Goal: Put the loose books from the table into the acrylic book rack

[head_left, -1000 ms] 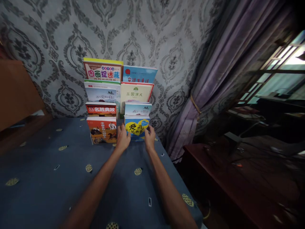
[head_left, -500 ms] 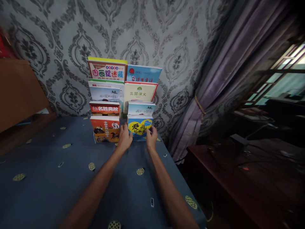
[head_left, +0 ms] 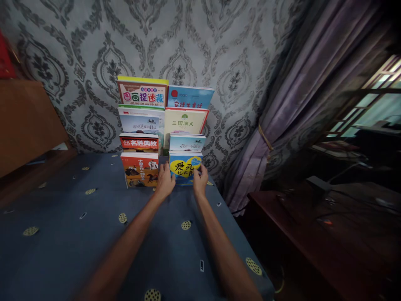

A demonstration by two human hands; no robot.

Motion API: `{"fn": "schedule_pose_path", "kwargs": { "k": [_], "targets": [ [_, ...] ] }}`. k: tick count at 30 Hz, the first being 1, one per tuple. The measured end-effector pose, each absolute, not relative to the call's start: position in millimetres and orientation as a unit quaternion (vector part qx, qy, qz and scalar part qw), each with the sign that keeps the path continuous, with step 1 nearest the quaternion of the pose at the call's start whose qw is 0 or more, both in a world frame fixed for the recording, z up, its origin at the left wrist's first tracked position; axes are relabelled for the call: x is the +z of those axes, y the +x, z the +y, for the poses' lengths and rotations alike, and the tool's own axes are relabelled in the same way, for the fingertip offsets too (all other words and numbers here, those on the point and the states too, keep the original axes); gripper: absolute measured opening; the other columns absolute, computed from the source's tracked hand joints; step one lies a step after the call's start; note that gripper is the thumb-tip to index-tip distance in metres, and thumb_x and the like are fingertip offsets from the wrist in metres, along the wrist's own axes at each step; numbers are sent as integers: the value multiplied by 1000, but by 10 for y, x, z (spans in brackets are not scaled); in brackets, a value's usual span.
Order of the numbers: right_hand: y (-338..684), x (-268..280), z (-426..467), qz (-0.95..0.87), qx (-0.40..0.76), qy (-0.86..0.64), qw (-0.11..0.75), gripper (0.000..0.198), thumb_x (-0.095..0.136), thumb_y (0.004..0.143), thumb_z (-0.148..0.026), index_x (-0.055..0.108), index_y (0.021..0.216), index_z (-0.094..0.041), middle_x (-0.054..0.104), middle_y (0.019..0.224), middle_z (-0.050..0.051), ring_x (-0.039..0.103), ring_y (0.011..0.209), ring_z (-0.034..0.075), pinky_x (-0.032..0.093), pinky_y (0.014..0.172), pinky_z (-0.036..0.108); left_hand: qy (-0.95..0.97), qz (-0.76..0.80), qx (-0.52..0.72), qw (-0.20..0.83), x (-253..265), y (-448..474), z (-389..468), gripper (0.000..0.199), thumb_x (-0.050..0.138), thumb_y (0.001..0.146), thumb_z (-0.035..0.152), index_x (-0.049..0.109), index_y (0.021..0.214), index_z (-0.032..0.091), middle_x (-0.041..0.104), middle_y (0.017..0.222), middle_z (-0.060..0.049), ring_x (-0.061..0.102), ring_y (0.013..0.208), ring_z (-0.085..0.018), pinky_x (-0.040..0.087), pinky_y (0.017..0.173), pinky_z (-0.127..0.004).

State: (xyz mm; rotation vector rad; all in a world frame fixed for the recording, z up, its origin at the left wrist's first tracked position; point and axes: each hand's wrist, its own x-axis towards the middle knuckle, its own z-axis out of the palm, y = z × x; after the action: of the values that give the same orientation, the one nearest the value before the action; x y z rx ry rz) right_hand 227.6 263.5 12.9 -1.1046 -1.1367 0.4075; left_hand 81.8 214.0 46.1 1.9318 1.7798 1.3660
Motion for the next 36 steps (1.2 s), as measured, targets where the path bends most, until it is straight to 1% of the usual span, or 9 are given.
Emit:
{"fn": "schedule_pose_path", "kwargs": {
  "k": [6,8,10,12,14,19,22,27,36],
  "targets": [
    [2283,143,2641,-514,191,-499,671,48,46,80,-38,57,119,-12,63,119,19,61,107,27,51,92,42,659,591,453,104,468,773,2148,66,52,82,17,36,145,13,50,134,-19,50,130,-31,40,111,-46],
    [2306,222,2589,-527,149,-513,660,48,45,83,-37,55,123,-12,62,120,19,59,110,28,49,95,45,656,587,462,107,471,780,2155,69,52,82,18,32,148,11,47,139,-21,45,135,-32,37,113,-48],
    [2321,359,2503,-551,60,-527,644,48,45,86,-36,53,127,-13,60,124,20,55,117,29,44,102,48,648,585,477,105,485,803,2162,73,52,83,19,26,150,9,43,144,-23,39,141,-33,34,116,-49],
    [2302,536,2407,-592,-32,-523,613,45,44,89,-32,53,129,-14,57,128,19,50,123,30,39,106,49,637,585,492,101,516,836,2169,75,51,83,18,22,152,6,40,147,-25,35,144,-34,32,117,-49],
    [2237,714,2329,-652,-85,-497,566,40,42,91,-27,56,128,-17,56,133,17,47,127,29,37,108,47,630,587,500,94,558,872,2177,76,50,83,16,21,152,6,42,147,-25,36,143,-33,33,117,-48],
    [2008,965,2280,-777,-130,-441,431,42,41,92,-18,58,131,-17,58,135,14,48,125,26,33,109,44,630,593,495,75,642,915,2191,73,48,84,14,24,152,7,51,135,-23,45,136,-33,37,113,-48],
    [1951,973,2301,-793,-141,-448,388,44,42,92,-16,57,133,-16,59,135,13,48,125,26,31,111,43,633,595,489,74,658,906,2201,72,47,84,13,25,153,9,52,133,-21,47,134,-32,37,113,-48],
    [1961,930,2328,-793,-145,-458,374,46,43,91,-15,57,135,-18,60,136,11,47,126,25,28,112,42,634,605,475,83,668,902,2215,71,47,83,11,28,151,7,52,132,-23,48,133,-32,37,112,-47],
    [1939,935,2334,-789,-146,-459,382,43,43,93,-16,58,133,-19,62,135,10,48,125,25,29,111,42,634,600,482,81,672,914,2199,69,47,84,11,29,151,6,53,129,-22,50,130,-32,39,112,-47]
  ]
}}
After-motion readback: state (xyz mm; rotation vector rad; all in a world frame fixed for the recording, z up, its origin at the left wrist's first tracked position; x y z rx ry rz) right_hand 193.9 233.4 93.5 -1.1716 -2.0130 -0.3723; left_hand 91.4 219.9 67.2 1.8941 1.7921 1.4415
